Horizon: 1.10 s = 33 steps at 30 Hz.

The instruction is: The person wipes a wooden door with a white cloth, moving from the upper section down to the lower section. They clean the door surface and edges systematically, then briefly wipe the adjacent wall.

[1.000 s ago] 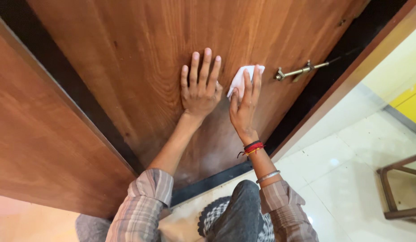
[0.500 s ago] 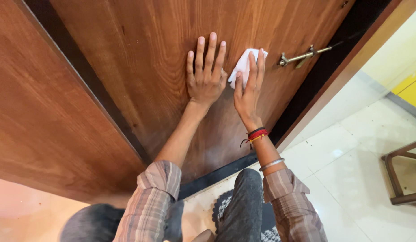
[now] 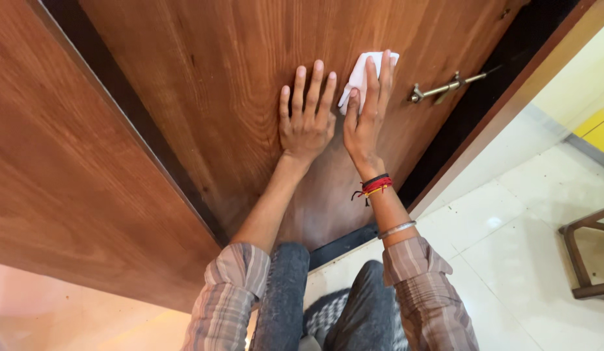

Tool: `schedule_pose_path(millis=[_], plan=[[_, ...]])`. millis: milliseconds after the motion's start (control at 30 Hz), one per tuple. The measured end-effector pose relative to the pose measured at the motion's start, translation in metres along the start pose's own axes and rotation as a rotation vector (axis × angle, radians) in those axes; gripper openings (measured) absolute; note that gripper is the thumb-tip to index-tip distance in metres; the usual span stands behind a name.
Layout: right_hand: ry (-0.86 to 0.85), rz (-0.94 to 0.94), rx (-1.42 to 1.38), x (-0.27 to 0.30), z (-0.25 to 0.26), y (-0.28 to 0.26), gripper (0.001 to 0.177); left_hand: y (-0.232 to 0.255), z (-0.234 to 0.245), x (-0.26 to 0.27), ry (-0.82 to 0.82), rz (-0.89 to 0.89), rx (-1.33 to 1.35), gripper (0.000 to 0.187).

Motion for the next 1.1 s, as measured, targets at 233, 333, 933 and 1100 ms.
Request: schedule_pose_path(millis=[233, 333, 933, 1100], plan=[[-0.059, 0.114, 0.015, -0.008, -0.003, -0.012, 0.044, 0.0, 0.003, -0.002, 0.033, -0.007, 0.032, 0.044], [-0.078, 0.118, 0.006, -0.01, -0.003, -0.008, 0.044, -0.002, 0.004, 0.002, 0.01, -0.016, 0.017, 0.043], [-0.177, 0.127, 0.08, 0.025, -0.015, -0.029, 0.046, -0.028, 0.041, 0.02, -0.156, 0.175, 0.399, 0.046], [0.061, -0.071, 0.046, 0.015, -0.017, -0.021, 0.049, -0.042, 0.055, 0.04, -0.22, 0.196, 0.237, 0.05]])
Point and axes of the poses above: each hand's wrist, its own x-axis away from the middle knuckle, its own z-axis out of the back of the hand, y = z × x, the point moved 3 cm from there along -x, towards the middle knuckle, and after that the axes turned 6 degrees about z, right-handed, at the moved point
